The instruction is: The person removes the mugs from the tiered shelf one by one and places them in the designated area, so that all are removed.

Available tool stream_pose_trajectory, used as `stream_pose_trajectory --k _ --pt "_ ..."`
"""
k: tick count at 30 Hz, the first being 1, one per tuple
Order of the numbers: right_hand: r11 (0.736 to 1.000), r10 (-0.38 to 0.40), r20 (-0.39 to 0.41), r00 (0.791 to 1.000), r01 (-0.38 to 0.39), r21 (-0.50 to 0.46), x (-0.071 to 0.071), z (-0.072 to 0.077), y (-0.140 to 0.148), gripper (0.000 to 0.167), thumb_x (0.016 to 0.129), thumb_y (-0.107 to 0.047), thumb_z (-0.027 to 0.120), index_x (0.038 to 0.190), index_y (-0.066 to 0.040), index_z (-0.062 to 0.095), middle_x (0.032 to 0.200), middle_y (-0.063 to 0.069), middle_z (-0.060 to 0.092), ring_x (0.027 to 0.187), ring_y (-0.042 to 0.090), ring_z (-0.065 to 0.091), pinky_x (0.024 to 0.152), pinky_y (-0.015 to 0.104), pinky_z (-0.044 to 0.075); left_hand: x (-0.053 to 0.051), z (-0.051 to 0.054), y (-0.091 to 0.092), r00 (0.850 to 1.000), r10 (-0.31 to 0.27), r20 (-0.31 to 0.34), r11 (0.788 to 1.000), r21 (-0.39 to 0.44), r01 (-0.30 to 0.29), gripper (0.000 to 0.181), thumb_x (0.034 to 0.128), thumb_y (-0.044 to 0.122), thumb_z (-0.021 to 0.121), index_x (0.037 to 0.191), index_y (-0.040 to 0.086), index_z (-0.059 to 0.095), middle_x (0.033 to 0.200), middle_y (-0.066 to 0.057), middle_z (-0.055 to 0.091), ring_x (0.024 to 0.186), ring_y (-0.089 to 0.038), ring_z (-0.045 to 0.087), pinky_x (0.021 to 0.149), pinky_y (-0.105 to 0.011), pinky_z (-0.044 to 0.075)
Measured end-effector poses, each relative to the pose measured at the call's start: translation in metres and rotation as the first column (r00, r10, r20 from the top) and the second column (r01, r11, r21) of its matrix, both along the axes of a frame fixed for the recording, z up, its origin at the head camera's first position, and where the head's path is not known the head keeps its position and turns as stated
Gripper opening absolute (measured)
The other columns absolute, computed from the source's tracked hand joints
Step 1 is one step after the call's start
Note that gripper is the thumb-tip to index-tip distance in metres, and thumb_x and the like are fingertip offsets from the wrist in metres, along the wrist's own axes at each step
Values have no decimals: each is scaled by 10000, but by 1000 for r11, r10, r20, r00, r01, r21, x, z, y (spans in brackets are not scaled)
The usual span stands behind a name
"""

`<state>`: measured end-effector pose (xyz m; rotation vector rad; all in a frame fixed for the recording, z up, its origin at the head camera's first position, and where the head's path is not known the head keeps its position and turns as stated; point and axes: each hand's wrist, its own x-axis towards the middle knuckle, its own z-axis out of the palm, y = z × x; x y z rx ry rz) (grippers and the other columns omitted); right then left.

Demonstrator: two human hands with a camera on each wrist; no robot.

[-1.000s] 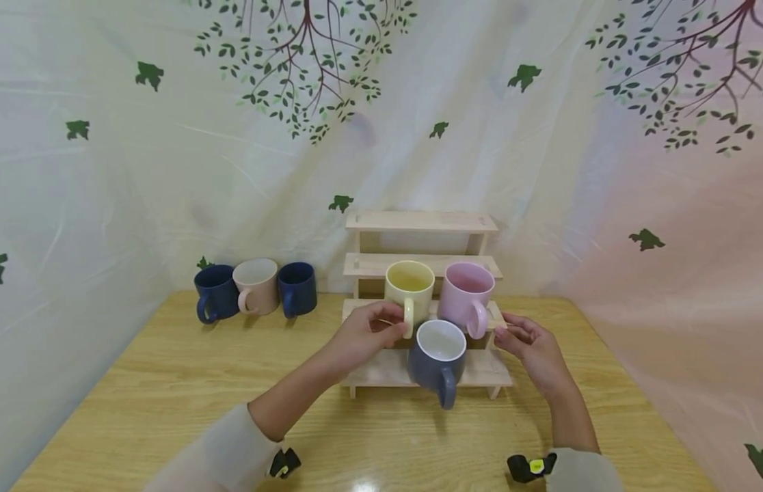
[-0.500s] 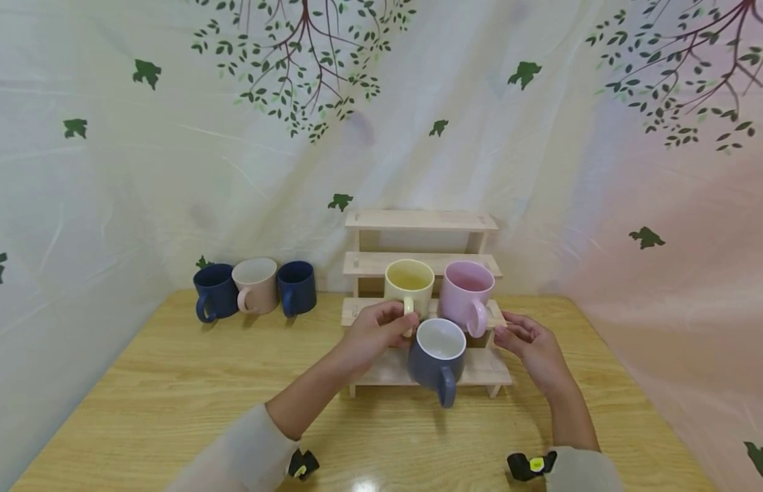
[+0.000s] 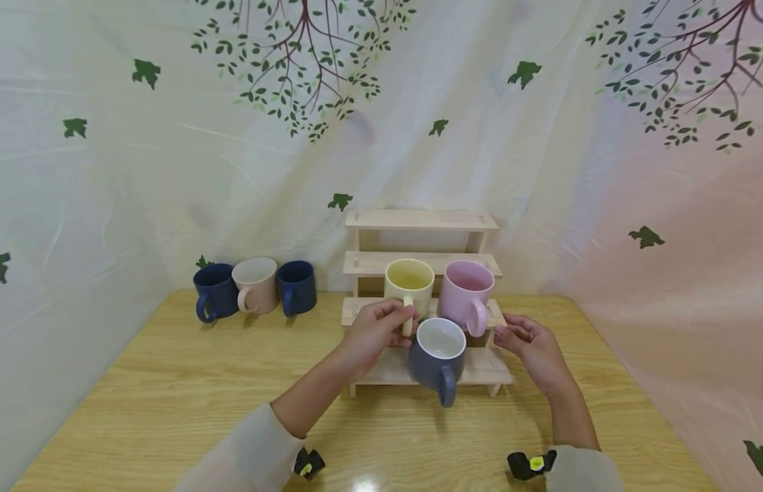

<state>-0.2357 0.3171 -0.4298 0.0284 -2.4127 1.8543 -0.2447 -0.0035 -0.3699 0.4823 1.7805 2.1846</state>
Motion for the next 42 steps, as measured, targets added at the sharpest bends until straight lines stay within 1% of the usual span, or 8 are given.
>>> stream_pose_trajectory --k 5,9,13,18,24,32,37,42 --pt "1000 2 -2 1000 -2 10 -1 0 -1 587 1008 -308 673 1439 45 489 1149 102 704 1027 160 721 987 404 544 0 -1 -4 1000 27 6 1000 -2 -27 230 1034 196 618 1017 -29 658 878 -51 632 832 -164 605 720 -273 570" --pt "1000 3 -4 1000 -3 13 0 2 -1 589 1011 -300 669 1442 56 480 1144 98 704 1018 149 720 967 361 557 0 -1 -10 998 58 2 998 -14 -58 241 1039 200 602 1013 -33 654 884 -64 631 832 -169 596 707 -277 553" --pt "1000 9 -10 1000 -9 9 1 3 -1 584 1017 -280 662 1446 66 468 1146 110 700 1014 142 718 947 324 565 -1 -1 -19 996 90 -4 995 -39 -90 264 1048 218 584 1012 -34 656 855 -58 622 786 -171 576 688 -280 529" --pt "1000 9 -7 1000 -9 1 1 4 -1 582 1019 -268 659 1456 63 460 1151 117 693 1023 147 717 946 313 564 -6 1 -31 992 124 -9 990 -69 -125 277 1051 245 575 976 -11 653 812 -54 586 777 -186 546 693 -292 491" --pt "1000 -4 1 1000 4 10 0 4 0 588 1020 -288 656 1457 53 462 1173 119 688 1035 154 716 955 316 559 -13 1 -46 989 147 -23 987 -62 -148 281 1054 224 558 946 -29 618 799 -74 550 793 -213 523 715 -322 468" --pt "1000 -6 18 1000 6 30 0 0 0 589 1014 -314 660 1456 28 475 1193 143 687 1038 141 713 987 375 545 -18 -1 -64 972 235 -17 972 -22 -236 237 1031 146 595 908 -47 658 825 -61 600 772 -189 561 685 -301 504" --pt "1000 3 9 1000 -3 21 0 2 0 591 1018 -299 657 1457 47 464 1185 146 686 1033 136 712 984 366 546 -18 -2 -77 970 243 -21 970 -12 -243 212 1036 130 591 912 -24 668 877 -74 601 777 -177 570 667 -277 517" --pt "1000 7 2 1000 -7 15 0 2 -1 583 1018 -288 658 1451 52 467 1164 129 690 1026 132 714 982 364 547 -15 -2 -96 970 243 -26 970 -8 -243 208 1055 139 556 924 20 665 886 -60 588 787 -179 570 666 -270 522"
